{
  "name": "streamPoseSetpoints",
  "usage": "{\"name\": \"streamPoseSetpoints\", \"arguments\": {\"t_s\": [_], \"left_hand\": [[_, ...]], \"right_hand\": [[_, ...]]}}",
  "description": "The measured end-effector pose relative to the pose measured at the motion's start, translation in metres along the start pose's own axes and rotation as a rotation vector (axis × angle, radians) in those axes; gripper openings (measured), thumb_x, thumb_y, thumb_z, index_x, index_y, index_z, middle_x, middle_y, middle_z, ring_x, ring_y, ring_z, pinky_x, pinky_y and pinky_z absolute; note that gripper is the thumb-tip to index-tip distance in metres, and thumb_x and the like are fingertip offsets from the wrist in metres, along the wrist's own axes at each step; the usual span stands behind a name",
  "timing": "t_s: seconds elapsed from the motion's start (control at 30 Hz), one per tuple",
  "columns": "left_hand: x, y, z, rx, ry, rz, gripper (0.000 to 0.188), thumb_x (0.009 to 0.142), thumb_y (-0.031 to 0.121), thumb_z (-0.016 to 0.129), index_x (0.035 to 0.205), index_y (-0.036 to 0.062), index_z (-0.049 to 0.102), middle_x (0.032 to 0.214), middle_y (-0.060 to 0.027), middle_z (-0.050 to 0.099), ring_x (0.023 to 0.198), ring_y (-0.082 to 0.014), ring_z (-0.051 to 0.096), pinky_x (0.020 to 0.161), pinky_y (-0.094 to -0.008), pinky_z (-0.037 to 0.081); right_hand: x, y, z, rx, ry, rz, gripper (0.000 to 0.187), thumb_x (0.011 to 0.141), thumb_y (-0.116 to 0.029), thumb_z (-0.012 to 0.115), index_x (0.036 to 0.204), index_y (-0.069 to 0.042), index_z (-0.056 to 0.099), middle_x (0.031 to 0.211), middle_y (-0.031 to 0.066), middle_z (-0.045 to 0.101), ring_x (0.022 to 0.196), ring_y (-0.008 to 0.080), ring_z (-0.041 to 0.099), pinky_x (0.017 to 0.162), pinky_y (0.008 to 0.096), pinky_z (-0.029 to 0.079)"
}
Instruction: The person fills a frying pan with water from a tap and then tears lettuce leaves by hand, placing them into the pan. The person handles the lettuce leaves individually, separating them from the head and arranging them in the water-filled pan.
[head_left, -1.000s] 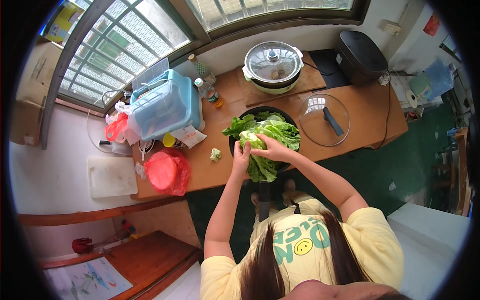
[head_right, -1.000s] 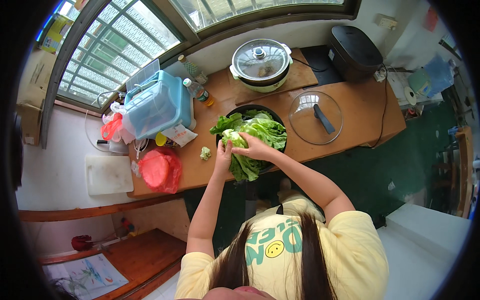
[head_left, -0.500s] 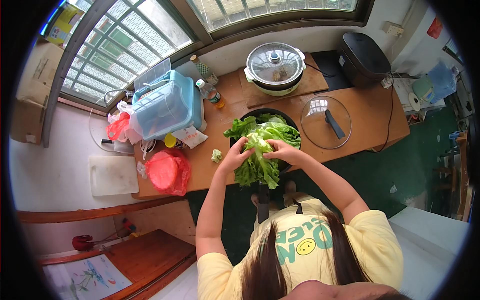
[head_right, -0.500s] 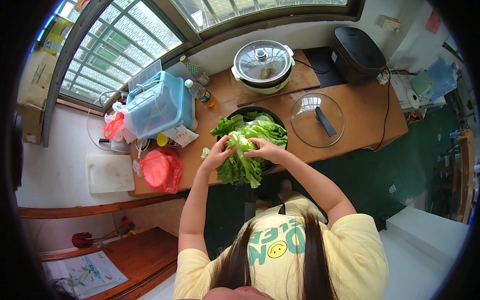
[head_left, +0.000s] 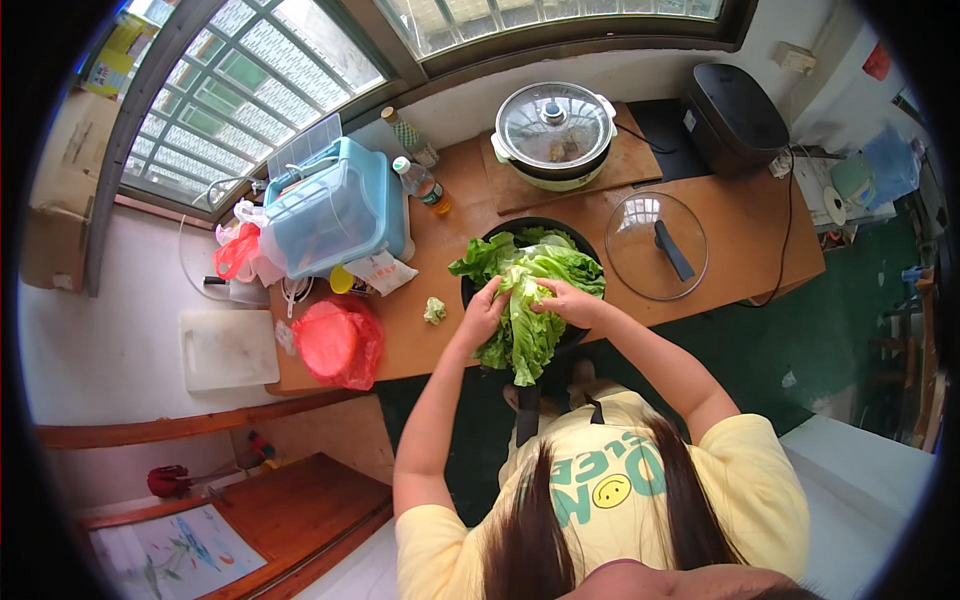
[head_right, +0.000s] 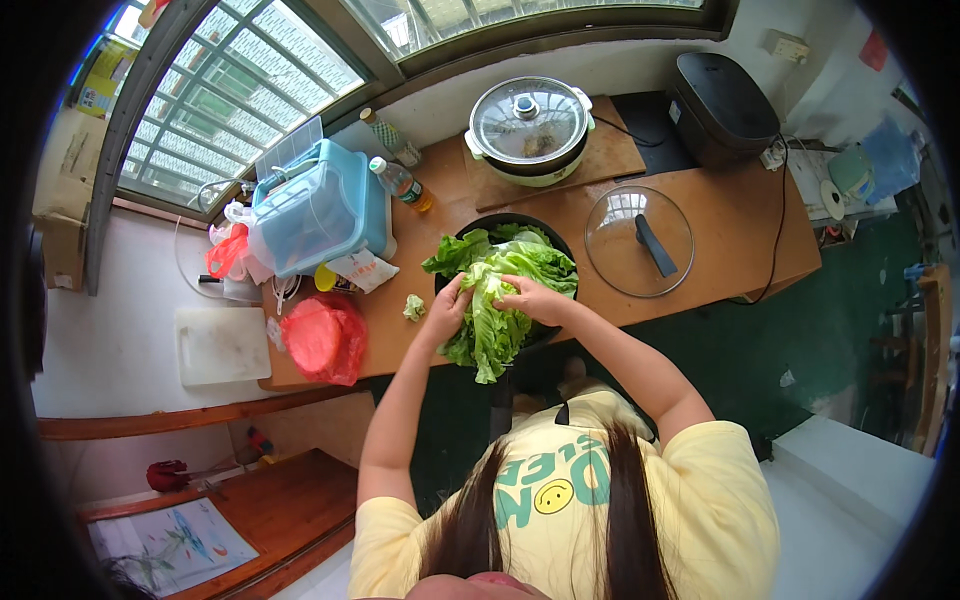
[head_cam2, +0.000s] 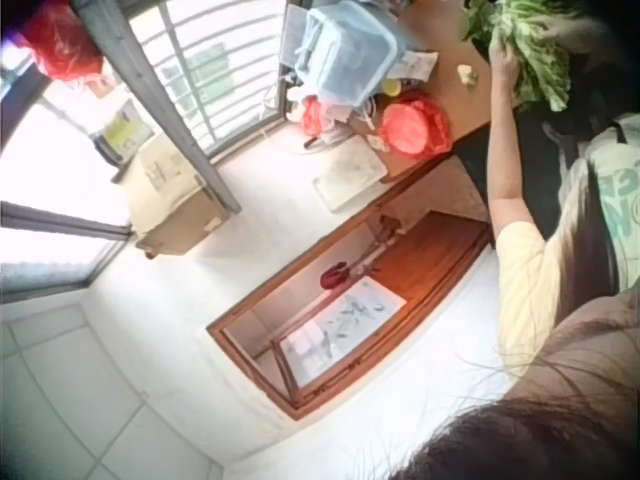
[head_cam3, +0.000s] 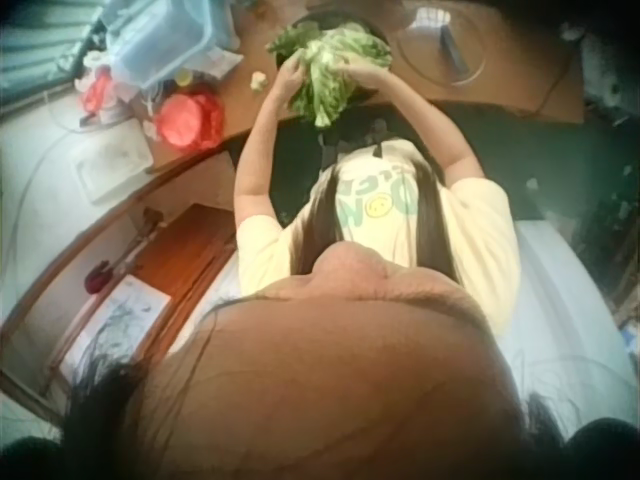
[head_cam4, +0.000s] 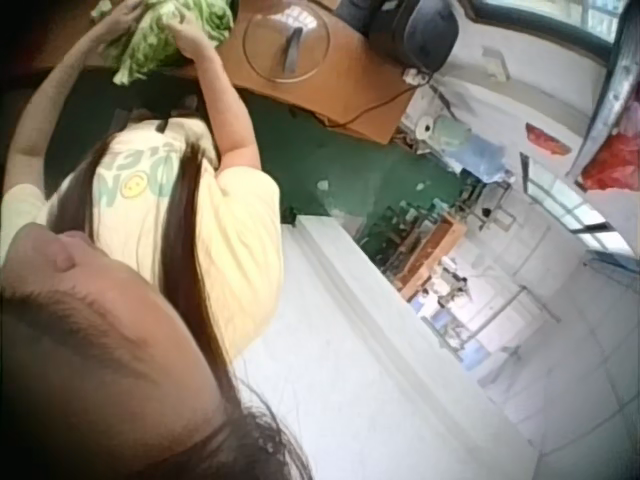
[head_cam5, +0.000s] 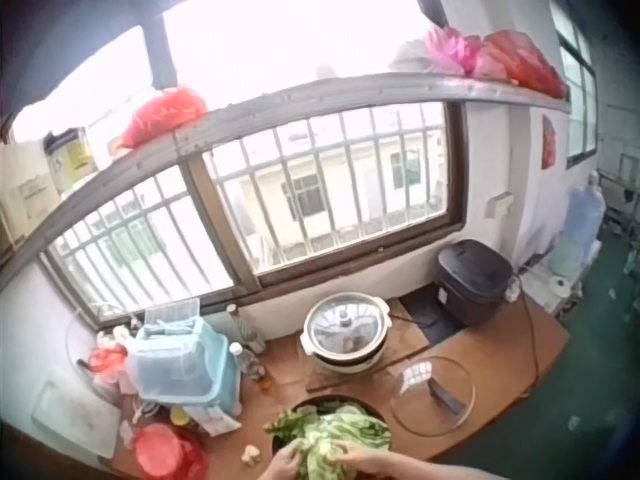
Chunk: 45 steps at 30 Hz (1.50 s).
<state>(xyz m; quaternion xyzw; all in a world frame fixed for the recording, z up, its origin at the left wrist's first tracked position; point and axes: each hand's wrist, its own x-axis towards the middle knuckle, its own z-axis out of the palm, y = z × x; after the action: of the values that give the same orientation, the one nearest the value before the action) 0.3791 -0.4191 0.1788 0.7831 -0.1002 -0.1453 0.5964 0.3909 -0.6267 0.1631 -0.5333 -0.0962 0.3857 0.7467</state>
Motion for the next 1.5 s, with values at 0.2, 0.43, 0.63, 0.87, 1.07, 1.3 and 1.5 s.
{"name": "streamPoseSetpoints", "arguments": {"t_s": [0.2,0.43,0.63,0.87,1.07,1.3,1.5], "left_hand": [[0.007,0.050,-0.035,0.343,-0.255,-0.029,0.025,0.082,0.000,0.052,0.107,-0.0009,0.051,0.091,-0.0110,0.059,0.085,-0.0156,0.054,0.079,-0.0283,0.043],[0.025,0.036,-0.008,0.354,-0.131,0.055,0.026,0.080,0.000,0.054,0.106,-0.0002,0.053,0.093,-0.0169,0.060,0.086,-0.0246,0.058,0.078,-0.0310,0.044],[0.034,0.044,0.003,0.557,-0.219,0.245,0.030,0.078,0.003,0.058,0.108,0.0034,0.055,0.101,-0.0168,0.061,0.092,-0.0337,0.058,0.079,-0.0369,0.047],[0.037,0.047,-0.036,0.697,-0.028,0.322,0.008,0.082,0.008,0.054,0.087,0.0041,0.049,0.081,-0.0166,0.058,0.078,-0.0366,0.058,0.064,-0.0417,0.047],[0.048,0.037,0.010,0.889,0.054,0.243,0.042,0.083,0.027,0.061,0.116,0.0037,0.048,0.106,-0.0156,0.053,0.102,-0.0327,0.048,0.085,-0.0404,0.042],[0.014,0.051,0.082,0.350,0.292,0.131,0.029,0.091,0.022,0.051,0.107,-0.0020,0.047,0.089,-0.0217,0.058,0.077,-0.0401,0.056,0.069,-0.0432,0.045],[0.006,0.041,0.061,0.229,0.126,0.047,0.018,0.089,0.014,0.053,0.089,0.0001,0.043,0.072,-0.0163,0.051,0.064,-0.0276,0.049,0.060,-0.0359,0.040]], "right_hand": [[-0.008,-0.047,-0.023,-0.585,-0.087,-0.025,0.059,0.077,-0.018,0.057,0.128,0.005,0.041,0.116,0.0118,0.054,0.103,0.0163,0.051,0.089,0.0282,0.041],[-0.010,-0.041,-0.052,-0.633,0.044,-0.057,0.059,0.073,-0.020,0.057,0.124,0.007,0.045,0.113,0.0177,0.056,0.104,0.0203,0.052,0.089,0.0311,0.041],[-0.041,-0.060,-0.058,-0.742,0.043,-0.037,0.057,0.072,-0.020,0.059,0.122,0.006,0.047,0.106,0.0165,0.059,0.099,0.0212,0.054,0.088,0.0316,0.042],[-0.079,-0.072,-0.104,-0.688,0.036,0.085,0.056,0.071,-0.017,0.058,0.122,0.005,0.047,0.106,0.0141,0.060,0.098,0.0176,0.056,0.087,0.0303,0.043],[-0.060,-0.071,-0.073,-0.539,0.202,-0.106,0.054,0.076,-0.018,0.059,0.123,0.006,0.044,0.112,0.0123,0.056,0.101,0.0159,0.053,0.087,0.0282,0.043],[-0.034,-0.017,-0.028,-0.452,0.548,-0.279,0.054,0.076,-0.024,0.064,0.118,0.006,0.047,0.108,0.0164,0.057,0.103,0.0216,0.053,0.088,0.0321,0.042],[-0.040,-0.019,-0.022,-0.479,0.385,-0.209,0.060,0.075,-0.025,0.063,0.121,0.009,0.045,0.110,0.0209,0.057,0.102,0.0245,0.055,0.087,0.0329,0.042]]}}
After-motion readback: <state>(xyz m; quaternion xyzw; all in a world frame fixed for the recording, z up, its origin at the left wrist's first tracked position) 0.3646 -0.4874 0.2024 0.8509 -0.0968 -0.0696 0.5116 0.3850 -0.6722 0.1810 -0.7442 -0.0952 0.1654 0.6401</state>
